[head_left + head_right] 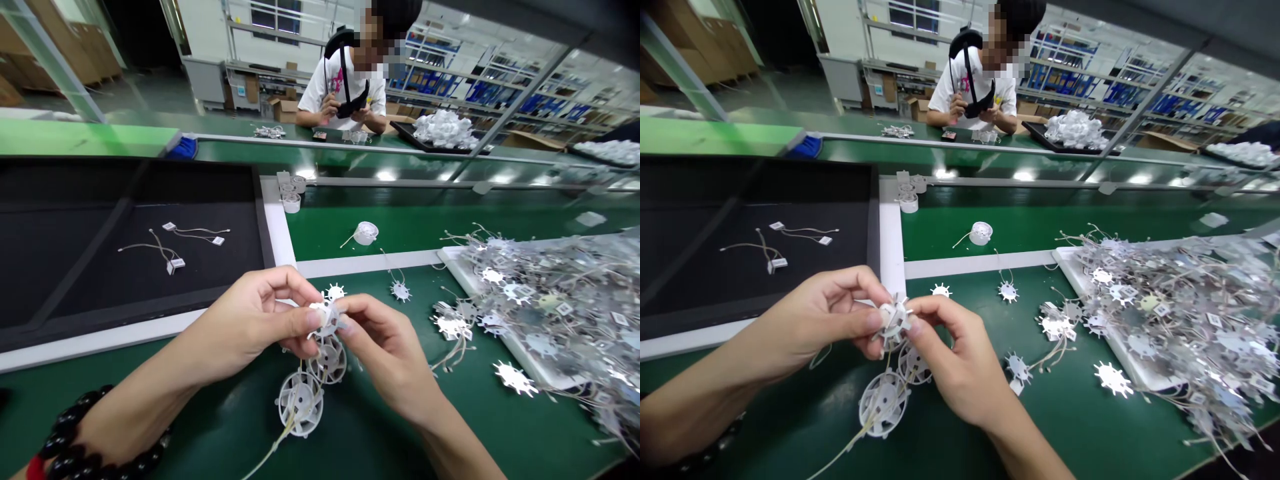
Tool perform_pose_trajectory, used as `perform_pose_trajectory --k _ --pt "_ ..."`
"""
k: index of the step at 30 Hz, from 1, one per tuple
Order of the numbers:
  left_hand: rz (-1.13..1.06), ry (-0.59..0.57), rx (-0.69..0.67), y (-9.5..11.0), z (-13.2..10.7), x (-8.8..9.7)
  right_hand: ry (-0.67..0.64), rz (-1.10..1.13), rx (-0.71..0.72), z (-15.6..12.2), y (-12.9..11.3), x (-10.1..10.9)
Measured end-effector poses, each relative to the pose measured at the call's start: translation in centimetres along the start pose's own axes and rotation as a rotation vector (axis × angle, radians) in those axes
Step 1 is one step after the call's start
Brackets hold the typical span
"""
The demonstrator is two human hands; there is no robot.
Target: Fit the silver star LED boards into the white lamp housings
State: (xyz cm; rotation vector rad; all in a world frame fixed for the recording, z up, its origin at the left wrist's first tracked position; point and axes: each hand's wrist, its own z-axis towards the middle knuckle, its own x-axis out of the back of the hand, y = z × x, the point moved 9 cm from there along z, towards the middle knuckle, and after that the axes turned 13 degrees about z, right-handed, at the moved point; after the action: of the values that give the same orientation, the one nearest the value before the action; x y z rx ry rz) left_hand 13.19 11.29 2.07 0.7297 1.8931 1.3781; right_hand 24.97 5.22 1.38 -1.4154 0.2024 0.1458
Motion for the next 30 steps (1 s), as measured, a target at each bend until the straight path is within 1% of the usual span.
perform_pose_trajectory --k 2,7,12,15,17,19,20,21,23,25,27,28,30 --pt "-0.009 0.002 0.005 0.0 0.0 0.0 0.038 -0.089 0.083 -0.3 -0.8 0.3" --pt "-0.062 -0.009 0.028 -0.3 0.0 -0.4 0.08 -0.247 0.294 -0.6 -2.5 0.1" --pt "-0.099 -0.021 0.04 -0.3 0.0 -0.6 0.08 -0.443 0.544 -1.2 -4.4 -1.0" --pt "-0.101 -0.029 0.043 -0.4 0.0 -0.7 0.061 -0.526 0.624 -1.6 -4.7 -1.7" --pt "-0.101 -0.036 0.044 -0.5 -0.1 -0.6 0.055 -0.523 0.627 -1.8 -4.7 -1.9" --pt "-0.097 -0.048 0.033 -0.5 -0.1 -0.6 0.065 -0.469 0.559 -1.6 -4.3 -1.6" --pt "-0.092 -0.052 0.027 -0.4 -0.1 -0.6 0.07 -0.423 0.493 -1.3 -3.9 -1.3" --pt "-0.081 -0.055 0.019 -0.4 -0.1 -0.6 0.065 -0.358 0.405 -1.0 -3.3 -1.0" --pt "-0.048 -0.057 0.002 -0.3 -0.2 -0.5 0.018 -0.163 0.176 -0.4 -1.3 -0.7" --pt "-0.007 -0.058 -0.015 -0.3 -0.3 -0.5 -0.067 0.106 -0.063 -0.2 0.9 -1.1" --pt "0.035 -0.059 -0.018 -0.5 -0.4 -0.5 -0.138 0.344 -0.247 -0.5 2.4 -1.9" --pt "0.048 -0.05 -0.02 -0.5 -0.4 -0.4 -0.158 0.417 -0.303 -0.6 2.8 -2.2" --pt "0.049 -0.023 -0.017 -0.6 -0.4 0.0 -0.166 0.454 -0.338 -0.6 3.0 -2.4"
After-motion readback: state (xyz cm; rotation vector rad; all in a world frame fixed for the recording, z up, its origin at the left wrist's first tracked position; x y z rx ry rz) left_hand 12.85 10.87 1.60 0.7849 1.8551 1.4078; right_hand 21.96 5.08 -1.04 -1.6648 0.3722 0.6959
